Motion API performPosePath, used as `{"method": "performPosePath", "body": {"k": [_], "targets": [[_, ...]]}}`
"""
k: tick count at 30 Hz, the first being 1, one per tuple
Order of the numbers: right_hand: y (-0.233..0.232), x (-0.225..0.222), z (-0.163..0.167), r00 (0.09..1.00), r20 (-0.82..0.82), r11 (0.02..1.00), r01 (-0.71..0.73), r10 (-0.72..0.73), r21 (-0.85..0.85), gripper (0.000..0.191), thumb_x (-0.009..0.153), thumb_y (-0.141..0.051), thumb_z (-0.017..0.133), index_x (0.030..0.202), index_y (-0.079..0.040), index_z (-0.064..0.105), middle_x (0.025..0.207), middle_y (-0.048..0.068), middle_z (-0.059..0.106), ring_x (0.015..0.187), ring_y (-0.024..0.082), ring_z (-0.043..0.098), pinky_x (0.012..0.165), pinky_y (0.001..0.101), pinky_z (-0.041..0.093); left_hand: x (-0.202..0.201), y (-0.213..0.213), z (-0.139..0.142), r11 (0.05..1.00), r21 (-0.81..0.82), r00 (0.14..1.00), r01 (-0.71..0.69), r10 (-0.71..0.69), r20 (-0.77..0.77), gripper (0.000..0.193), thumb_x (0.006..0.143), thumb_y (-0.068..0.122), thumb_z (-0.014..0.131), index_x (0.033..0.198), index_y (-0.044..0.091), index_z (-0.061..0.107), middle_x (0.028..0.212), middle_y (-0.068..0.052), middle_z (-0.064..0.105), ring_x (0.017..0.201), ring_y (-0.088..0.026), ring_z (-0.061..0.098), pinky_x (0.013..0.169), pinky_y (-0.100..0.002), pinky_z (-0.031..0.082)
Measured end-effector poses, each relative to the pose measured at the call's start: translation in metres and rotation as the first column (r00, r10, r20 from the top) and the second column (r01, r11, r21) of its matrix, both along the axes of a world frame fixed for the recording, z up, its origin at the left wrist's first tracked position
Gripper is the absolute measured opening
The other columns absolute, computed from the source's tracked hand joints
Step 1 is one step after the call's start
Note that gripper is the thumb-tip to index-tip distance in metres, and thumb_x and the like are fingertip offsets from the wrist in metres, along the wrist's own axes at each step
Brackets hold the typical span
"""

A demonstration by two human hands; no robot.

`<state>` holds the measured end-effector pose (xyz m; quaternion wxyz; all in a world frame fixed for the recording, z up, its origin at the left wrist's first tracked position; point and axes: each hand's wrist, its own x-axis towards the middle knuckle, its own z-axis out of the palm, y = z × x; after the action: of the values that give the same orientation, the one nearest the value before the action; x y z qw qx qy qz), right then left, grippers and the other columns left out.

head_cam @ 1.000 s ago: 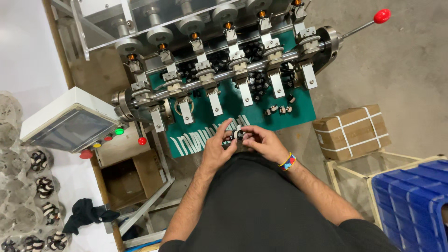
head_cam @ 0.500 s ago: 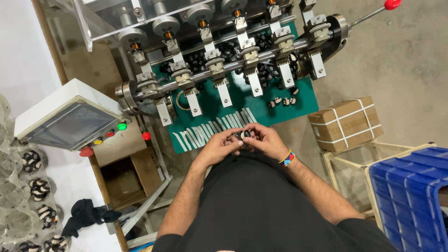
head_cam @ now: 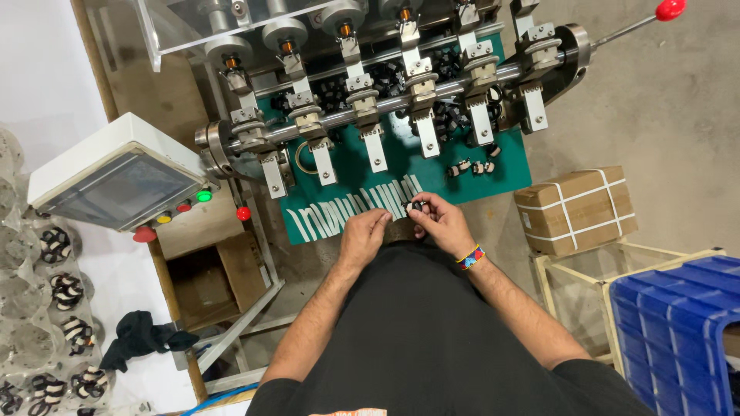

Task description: The person places small black components into the fixtures of a benchtop assembly machine, pulls the machine lever to cycle it, and removes finished parts, setting them aside. They occasionally use scissors to trim parts and arrange completed pieces on the work surface.

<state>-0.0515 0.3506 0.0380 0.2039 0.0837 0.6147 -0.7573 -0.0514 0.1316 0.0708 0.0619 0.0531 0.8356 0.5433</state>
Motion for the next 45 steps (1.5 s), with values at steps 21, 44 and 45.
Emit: {"method": "performPosePath", "body": {"k": [21,44,45], "targets": [[0.112,-0.035,-0.013,0.991,-0.128,1.0,-0.021,0.022,0.011,0.032,0.094,-0.008,0.07,0.124,-0.004,0.061,0.093,-0.006,0.067,0.077,0.0,0.064,0.067,0.0217,0.059,-0.026,0.121,-0.005,0.997,-0.076,0.988,-0.011,-0.001,-0.156,0.005,0.094,0.006,0.064,0.097,0.001,0.065,0.101,-0.009,0.067,0.086,-0.027,0.07,0.073,-0.037,0.056],[0.197,-0.021,-0.095,0.986,-0.054,0.492,-0.032,0.159,0.87,0.06,0.087,-0.028,0.074,0.14,-0.011,0.051,0.083,0.011,0.072,0.079,0.035,0.071,0.07,0.0489,0.055,-0.135,0.176,-0.082,0.772,-0.621,0.983,0.137,-0.183,-0.011,0.076,0.081,0.031,0.082,0.148,0.014,0.051,0.153,-0.023,0.04,0.13,-0.046,0.048,0.107,-0.056,0.043],[0.2,-0.009,-0.095,0.985,-0.009,0.467,-0.072,0.17,0.881,0.058,0.087,-0.029,0.074,0.138,-0.012,0.053,0.083,0.011,0.072,0.079,0.036,0.071,0.07,0.0494,0.055,-0.147,0.18,-0.081,0.738,-0.661,0.977,0.136,-0.209,-0.032,0.078,0.079,0.031,0.083,0.148,0.015,0.051,0.153,-0.024,0.038,0.132,-0.048,0.046,0.11,-0.058,0.039]]}}
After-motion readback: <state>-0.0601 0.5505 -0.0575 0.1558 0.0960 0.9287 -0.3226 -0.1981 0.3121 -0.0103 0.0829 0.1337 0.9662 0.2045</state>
